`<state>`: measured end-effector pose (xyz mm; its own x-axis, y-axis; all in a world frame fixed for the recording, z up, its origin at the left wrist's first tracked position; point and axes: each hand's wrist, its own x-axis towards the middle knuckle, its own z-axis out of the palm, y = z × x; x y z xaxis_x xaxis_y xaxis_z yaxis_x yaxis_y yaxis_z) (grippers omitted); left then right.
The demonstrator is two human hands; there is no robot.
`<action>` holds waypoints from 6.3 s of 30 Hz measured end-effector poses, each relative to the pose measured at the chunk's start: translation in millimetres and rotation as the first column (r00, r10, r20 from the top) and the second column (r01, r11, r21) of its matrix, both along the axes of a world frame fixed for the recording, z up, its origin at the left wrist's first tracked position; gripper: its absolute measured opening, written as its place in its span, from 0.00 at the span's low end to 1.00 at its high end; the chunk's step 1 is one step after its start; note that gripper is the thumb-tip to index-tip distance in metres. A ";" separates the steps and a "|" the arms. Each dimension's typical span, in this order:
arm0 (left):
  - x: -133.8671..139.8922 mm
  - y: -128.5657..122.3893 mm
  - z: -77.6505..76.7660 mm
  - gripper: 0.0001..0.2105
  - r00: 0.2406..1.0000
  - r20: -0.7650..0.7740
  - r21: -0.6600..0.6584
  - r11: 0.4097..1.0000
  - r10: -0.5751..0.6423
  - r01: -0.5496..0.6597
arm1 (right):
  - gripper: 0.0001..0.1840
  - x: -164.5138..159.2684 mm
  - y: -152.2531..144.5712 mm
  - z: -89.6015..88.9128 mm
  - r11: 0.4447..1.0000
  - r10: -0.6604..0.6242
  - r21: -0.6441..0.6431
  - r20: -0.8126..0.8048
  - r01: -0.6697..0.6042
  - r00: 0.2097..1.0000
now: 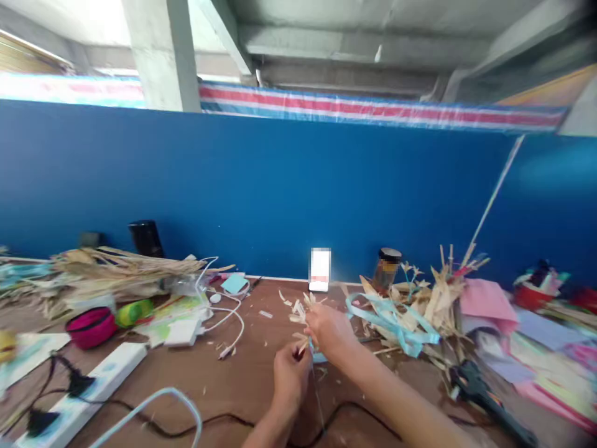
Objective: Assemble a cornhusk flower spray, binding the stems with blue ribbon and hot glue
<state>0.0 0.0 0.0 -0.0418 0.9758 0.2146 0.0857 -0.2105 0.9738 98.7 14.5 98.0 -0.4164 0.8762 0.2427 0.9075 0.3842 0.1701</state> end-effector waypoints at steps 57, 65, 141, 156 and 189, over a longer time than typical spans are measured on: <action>2.1 -1.2 -0.5 0.10 0.942 0.336 -0.129 0.990 -0.012 0.059 | 0.10 30.8 1.9 -11.0 0.978 0.207 0.125 -0.464 -0.168 0.861; 0.1 -2.1 2.7 0.07 0.979 0.196 -0.035 0.998 0.055 -0.050 | 0.04 29.8 6.6 -11.3 0.959 0.271 0.020 -0.351 -0.282 0.896; 2.3 -4.6 13.6 0.12 0.891 0.426 -0.220 0.937 -0.158 0.271 | 0.07 49.8 15.8 1.2 0.925 0.005 -0.231 -0.785 -0.301 0.619; 3.5 -5.2 13.7 0.11 0.882 0.431 -0.184 0.938 -0.192 0.295 | 0.07 52.9 19.0 -1.6 0.894 -0.008 -0.252 -0.837 -0.371 0.547; 8.3 -6.2 10.6 0.10 0.922 0.368 -0.131 0.974 -0.124 0.183 | 0.06 58.2 19.9 0.4 0.854 -0.066 -0.352 -0.805 -0.384 0.590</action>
